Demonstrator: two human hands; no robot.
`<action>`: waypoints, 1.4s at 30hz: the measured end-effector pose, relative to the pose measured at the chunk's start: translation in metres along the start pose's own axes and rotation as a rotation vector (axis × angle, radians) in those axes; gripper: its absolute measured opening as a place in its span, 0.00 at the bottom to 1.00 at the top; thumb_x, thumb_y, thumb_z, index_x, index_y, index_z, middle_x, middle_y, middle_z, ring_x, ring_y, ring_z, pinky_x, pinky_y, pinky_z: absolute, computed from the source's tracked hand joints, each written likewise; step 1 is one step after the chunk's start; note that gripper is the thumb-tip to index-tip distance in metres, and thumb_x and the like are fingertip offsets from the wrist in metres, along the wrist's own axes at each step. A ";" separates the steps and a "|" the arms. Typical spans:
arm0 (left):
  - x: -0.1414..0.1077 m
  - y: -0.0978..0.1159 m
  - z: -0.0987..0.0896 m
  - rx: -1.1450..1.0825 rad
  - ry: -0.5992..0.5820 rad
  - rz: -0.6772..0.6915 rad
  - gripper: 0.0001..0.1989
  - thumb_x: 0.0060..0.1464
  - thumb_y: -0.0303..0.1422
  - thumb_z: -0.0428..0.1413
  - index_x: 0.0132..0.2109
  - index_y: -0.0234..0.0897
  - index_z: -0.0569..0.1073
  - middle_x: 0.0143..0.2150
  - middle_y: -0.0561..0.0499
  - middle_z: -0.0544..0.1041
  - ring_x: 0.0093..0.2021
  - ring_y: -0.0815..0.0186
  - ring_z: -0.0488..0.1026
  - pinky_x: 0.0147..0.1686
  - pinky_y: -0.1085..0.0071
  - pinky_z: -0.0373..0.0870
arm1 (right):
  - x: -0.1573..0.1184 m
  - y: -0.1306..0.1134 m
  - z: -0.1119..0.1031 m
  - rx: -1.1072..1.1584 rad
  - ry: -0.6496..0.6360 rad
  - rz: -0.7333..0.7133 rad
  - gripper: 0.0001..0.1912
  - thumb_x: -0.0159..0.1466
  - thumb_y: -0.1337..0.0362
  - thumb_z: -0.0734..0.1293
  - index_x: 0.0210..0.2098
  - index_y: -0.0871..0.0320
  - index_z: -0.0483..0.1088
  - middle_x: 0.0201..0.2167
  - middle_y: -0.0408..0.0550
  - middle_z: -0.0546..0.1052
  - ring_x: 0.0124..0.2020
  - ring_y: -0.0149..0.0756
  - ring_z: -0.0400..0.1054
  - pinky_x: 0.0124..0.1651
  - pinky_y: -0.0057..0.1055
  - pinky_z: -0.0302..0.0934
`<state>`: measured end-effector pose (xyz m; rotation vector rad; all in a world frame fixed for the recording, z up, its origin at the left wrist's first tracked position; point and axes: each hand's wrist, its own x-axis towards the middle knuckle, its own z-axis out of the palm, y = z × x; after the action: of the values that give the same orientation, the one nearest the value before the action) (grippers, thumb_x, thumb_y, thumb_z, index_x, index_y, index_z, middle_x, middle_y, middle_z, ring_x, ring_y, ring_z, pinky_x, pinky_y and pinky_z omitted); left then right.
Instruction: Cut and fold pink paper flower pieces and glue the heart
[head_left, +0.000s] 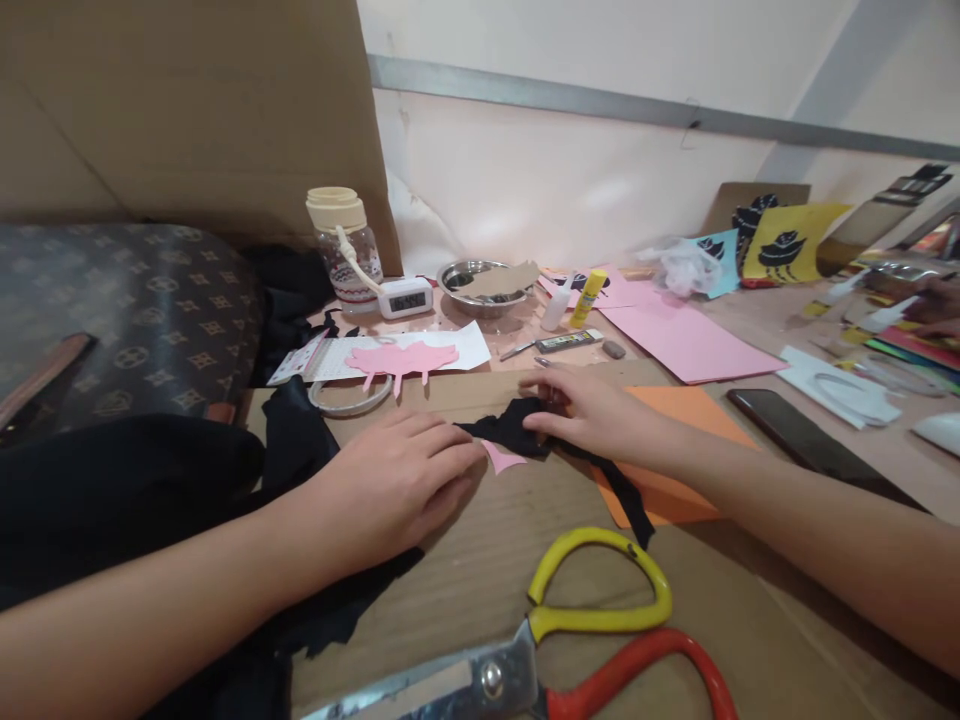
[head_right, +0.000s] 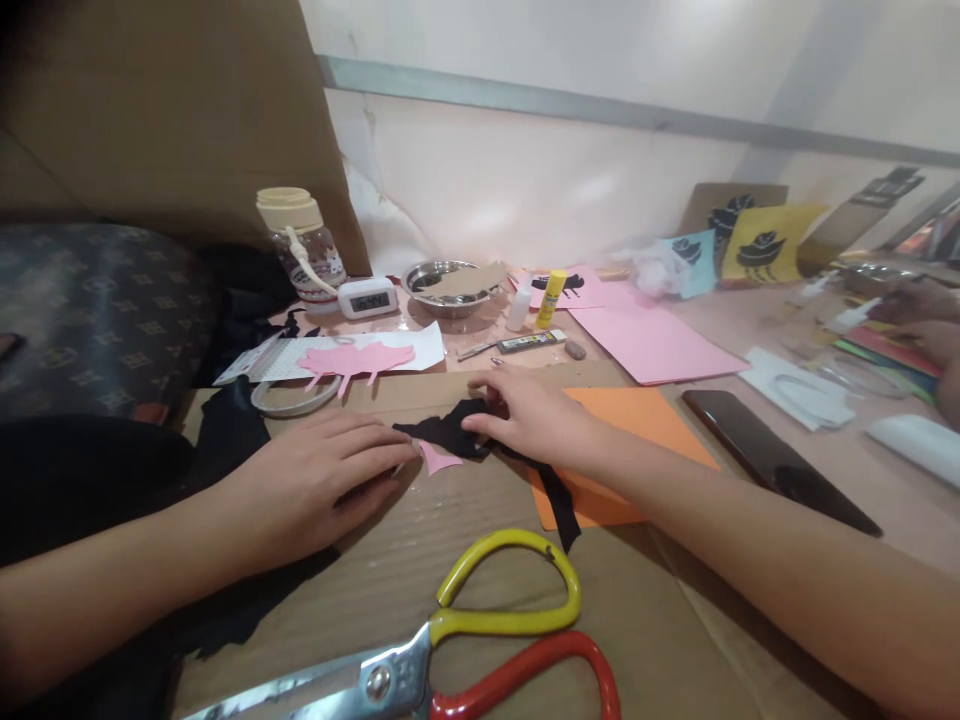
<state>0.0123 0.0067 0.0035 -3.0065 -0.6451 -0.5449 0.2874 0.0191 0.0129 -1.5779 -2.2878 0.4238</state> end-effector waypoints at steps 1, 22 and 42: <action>0.000 0.001 -0.001 0.004 -0.016 0.005 0.13 0.69 0.32 0.48 0.51 0.37 0.76 0.46 0.46 0.81 0.45 0.56 0.76 0.46 0.57 0.72 | 0.003 0.002 0.004 0.011 -0.013 0.011 0.14 0.64 0.60 0.69 0.47 0.58 0.74 0.38 0.50 0.79 0.37 0.41 0.73 0.38 0.34 0.65; -0.005 -0.005 -0.003 -0.060 -0.017 -0.005 0.09 0.64 0.25 0.52 0.42 0.40 0.77 0.37 0.53 0.79 0.39 0.61 0.73 0.46 0.62 0.61 | -0.074 -0.048 -0.007 -0.551 0.091 -1.026 0.16 0.72 0.72 0.57 0.38 0.62 0.76 0.34 0.52 0.81 0.33 0.39 0.72 0.48 0.39 0.64; -0.008 0.005 -0.010 -0.080 -0.031 0.131 0.12 0.65 0.41 0.56 0.49 0.39 0.75 0.41 0.49 0.76 0.39 0.59 0.70 0.41 0.63 0.65 | -0.070 -0.044 -0.008 -0.358 -0.025 -0.879 0.18 0.73 0.73 0.56 0.38 0.63 0.76 0.30 0.51 0.76 0.32 0.38 0.69 0.47 0.38 0.62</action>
<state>0.0037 -0.0022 0.0105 -3.1084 -0.4342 -0.5304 0.2774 -0.0615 0.0315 -0.5295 -2.8776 -0.2042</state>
